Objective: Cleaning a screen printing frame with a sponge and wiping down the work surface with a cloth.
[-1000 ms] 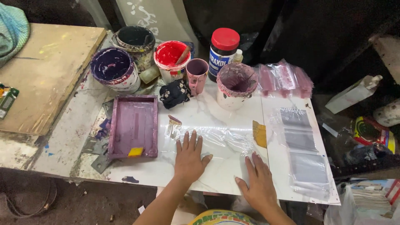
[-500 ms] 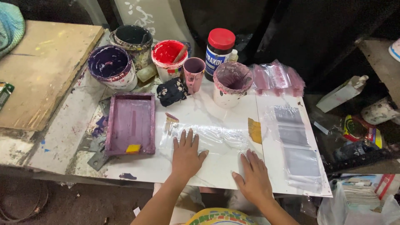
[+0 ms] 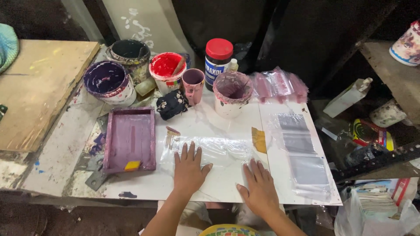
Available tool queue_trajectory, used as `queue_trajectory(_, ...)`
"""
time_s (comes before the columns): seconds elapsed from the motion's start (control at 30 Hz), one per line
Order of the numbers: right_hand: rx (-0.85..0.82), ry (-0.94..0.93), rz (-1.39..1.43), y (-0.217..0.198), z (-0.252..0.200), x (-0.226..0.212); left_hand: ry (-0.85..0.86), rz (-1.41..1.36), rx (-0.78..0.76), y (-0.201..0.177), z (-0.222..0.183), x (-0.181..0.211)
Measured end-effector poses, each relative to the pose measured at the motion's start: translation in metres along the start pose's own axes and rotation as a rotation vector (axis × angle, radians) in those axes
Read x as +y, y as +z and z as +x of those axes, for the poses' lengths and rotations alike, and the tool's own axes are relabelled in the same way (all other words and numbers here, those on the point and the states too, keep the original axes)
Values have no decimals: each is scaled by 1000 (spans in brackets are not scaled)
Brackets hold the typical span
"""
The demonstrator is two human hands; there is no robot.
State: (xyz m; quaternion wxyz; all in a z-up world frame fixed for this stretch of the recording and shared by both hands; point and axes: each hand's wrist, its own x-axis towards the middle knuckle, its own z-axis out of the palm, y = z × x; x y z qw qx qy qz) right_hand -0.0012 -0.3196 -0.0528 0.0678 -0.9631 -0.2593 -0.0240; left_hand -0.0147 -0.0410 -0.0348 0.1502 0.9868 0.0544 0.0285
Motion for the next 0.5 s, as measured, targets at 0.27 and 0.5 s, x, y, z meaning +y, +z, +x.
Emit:
queue_trajectory(0.27,-20,19,-15,-1,1,-2,-18,19,-33,1,0,0)
queue_trajectory(0.5,-20,22,-32,1,0,-2,-37,-1,-79,-9,-1,4)
